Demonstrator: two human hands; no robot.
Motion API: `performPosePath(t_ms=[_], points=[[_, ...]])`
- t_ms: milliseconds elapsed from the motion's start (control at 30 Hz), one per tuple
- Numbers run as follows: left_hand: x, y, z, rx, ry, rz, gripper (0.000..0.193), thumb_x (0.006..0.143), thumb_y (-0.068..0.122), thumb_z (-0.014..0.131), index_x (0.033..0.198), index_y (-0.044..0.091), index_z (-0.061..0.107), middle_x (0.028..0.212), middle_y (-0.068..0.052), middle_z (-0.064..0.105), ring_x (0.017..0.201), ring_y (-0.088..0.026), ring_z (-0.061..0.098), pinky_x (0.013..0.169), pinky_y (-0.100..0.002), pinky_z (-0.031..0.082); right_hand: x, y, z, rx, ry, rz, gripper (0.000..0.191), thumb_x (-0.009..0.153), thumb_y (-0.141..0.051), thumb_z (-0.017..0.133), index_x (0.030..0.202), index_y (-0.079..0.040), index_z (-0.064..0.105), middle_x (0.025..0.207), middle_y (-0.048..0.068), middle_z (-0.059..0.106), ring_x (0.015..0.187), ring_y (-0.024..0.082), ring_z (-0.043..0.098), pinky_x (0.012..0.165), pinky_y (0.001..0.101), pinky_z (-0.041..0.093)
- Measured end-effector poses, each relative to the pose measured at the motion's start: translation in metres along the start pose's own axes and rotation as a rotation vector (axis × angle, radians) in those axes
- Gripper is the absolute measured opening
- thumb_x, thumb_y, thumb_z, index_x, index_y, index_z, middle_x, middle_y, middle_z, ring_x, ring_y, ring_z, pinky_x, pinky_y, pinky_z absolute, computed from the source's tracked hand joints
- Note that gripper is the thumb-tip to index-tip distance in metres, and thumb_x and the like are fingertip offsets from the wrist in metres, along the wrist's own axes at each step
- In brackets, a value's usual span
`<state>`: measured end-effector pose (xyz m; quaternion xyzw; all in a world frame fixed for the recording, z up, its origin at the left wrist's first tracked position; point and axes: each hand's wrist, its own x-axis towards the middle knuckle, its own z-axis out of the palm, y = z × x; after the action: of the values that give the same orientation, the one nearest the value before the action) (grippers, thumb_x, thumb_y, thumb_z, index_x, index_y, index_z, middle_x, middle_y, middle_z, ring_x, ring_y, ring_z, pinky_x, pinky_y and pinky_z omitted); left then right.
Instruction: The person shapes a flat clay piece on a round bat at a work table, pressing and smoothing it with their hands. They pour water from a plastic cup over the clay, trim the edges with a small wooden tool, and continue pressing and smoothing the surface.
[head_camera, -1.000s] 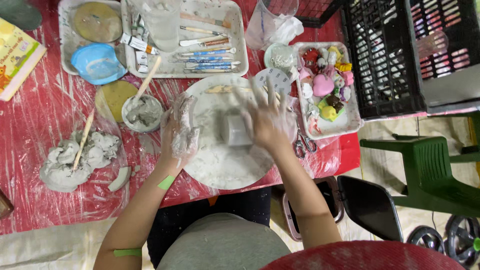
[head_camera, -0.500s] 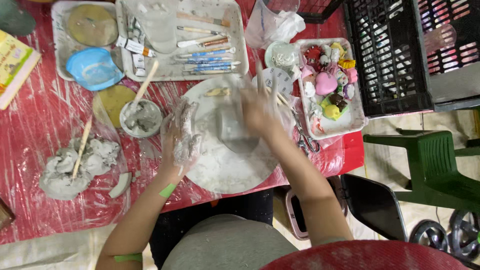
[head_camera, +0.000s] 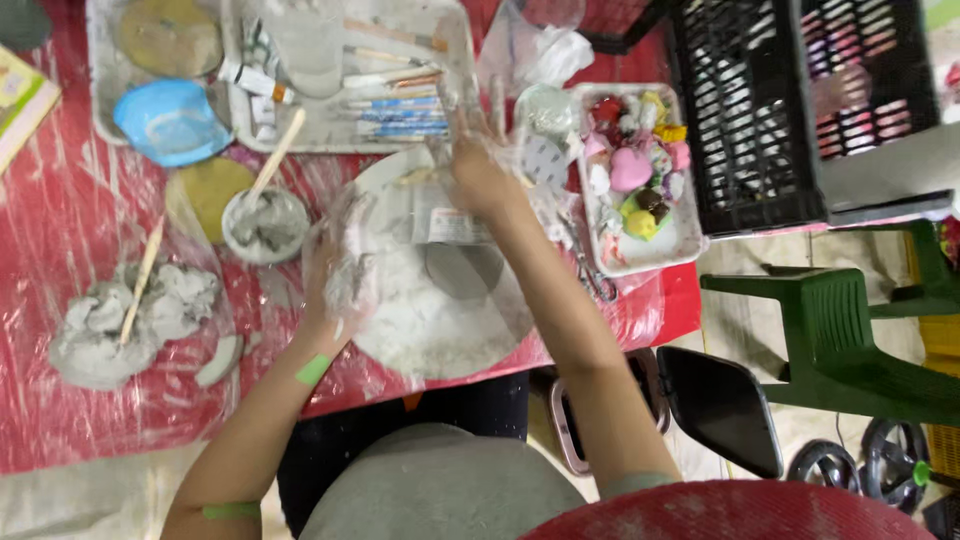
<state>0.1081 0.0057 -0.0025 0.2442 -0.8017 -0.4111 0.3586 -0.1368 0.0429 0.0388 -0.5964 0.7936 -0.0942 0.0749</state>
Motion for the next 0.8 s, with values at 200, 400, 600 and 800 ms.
performPosePath(t_ms=[200, 400, 600, 800], points=[[0.005, -0.005, -0.004, 0.280, -0.059, -0.006, 0.066, 0.091, 0.022, 0.054, 0.154, 0.004, 0.042, 0.163, -0.022, 0.039, 0.149, -0.036, 0.041, 0.118, -0.050, 0.028, -0.077, -0.031, 0.026, -0.194, 0.171, -0.073, 0.065, 0.097, -0.041, 0.057, 0.158, -0.036, 0.038, 0.170, 0.007, 0.023, 0.157, 0.043, 0.010, 0.112, 0.0832, -0.001], [0.005, 0.000, -0.005, 0.266, -0.054, -0.005, 0.068, 0.092, 0.023, 0.051, 0.157, 0.005, 0.041, 0.164, -0.022, 0.038, 0.151, -0.039, 0.040, 0.120, -0.052, 0.030, 0.002, -0.010, -0.014, -0.039, 0.009, -0.053, 0.066, 0.098, -0.050, 0.059, 0.159, -0.034, 0.038, 0.173, 0.005, 0.021, 0.159, 0.042, 0.013, 0.115, 0.0813, 0.003], [0.007, -0.004, -0.004, 0.248, -0.004, 0.036, 0.062, 0.100, 0.024, 0.052, 0.157, 0.004, 0.040, 0.164, -0.024, 0.037, 0.151, -0.042, 0.039, 0.119, -0.054, 0.029, -0.074, -0.029, 0.014, -0.303, 0.231, -0.155, 0.077, 0.093, -0.061, 0.061, 0.157, -0.023, 0.043, 0.169, 0.011, 0.025, 0.156, 0.043, 0.019, 0.117, 0.0742, 0.009], [0.002, 0.017, -0.006, 0.298, -0.008, -0.019, 0.068, 0.095, 0.027, 0.054, 0.157, 0.002, 0.041, 0.162, -0.023, 0.041, 0.149, -0.039, 0.041, 0.120, -0.053, 0.029, -0.200, -0.019, 0.035, -0.195, 0.131, -0.042, 0.090, 0.082, -0.058, 0.079, 0.157, -0.019, 0.047, 0.151, 0.015, 0.050, 0.134, 0.036, 0.044, 0.108, 0.0571, 0.034]])
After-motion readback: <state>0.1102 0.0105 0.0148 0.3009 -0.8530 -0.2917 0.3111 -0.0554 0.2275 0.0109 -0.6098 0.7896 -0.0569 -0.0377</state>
